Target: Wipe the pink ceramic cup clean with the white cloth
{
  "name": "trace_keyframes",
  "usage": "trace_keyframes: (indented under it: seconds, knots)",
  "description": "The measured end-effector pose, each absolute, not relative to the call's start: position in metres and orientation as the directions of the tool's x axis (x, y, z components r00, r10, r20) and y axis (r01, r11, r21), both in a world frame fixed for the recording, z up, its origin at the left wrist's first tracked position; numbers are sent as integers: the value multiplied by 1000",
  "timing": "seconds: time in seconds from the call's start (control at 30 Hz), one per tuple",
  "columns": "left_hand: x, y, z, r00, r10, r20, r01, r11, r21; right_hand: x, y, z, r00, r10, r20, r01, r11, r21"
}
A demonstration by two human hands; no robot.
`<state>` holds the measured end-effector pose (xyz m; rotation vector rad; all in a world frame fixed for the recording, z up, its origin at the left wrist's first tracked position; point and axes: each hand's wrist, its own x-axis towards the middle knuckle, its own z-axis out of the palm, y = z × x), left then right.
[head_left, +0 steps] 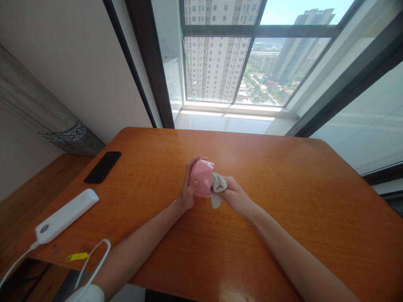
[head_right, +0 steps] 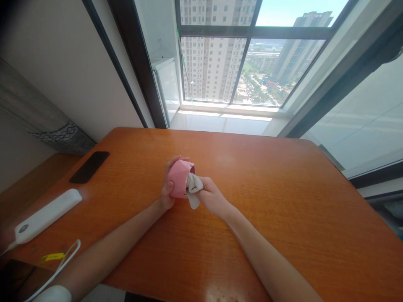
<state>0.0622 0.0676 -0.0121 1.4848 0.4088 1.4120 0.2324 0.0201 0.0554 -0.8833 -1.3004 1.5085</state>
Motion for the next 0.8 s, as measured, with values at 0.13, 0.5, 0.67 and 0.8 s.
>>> trace_keyframes:
  seconds: [0.13, 0.5, 0.67, 0.8]
  knots:
    - [63, 68, -13, 258, 813, 523, -417, -394, 819, 237, 22, 58, -382, 918, 103, -83, 77, -994]
    - [64, 66, -12, 254, 820, 513, -423, -382, 822, 239, 21, 63, -402, 906, 131, -24, 133, -991]
    - [65, 65, -10, 224, 840, 494, -459, -356, 814, 234, 20, 57, -281, 958, 62, -170, 14, -985]
    - [66, 65, -10, 245, 844, 477, -456, -334, 825, 237, 20, 63, -406, 890, 207, 52, 249, -967]
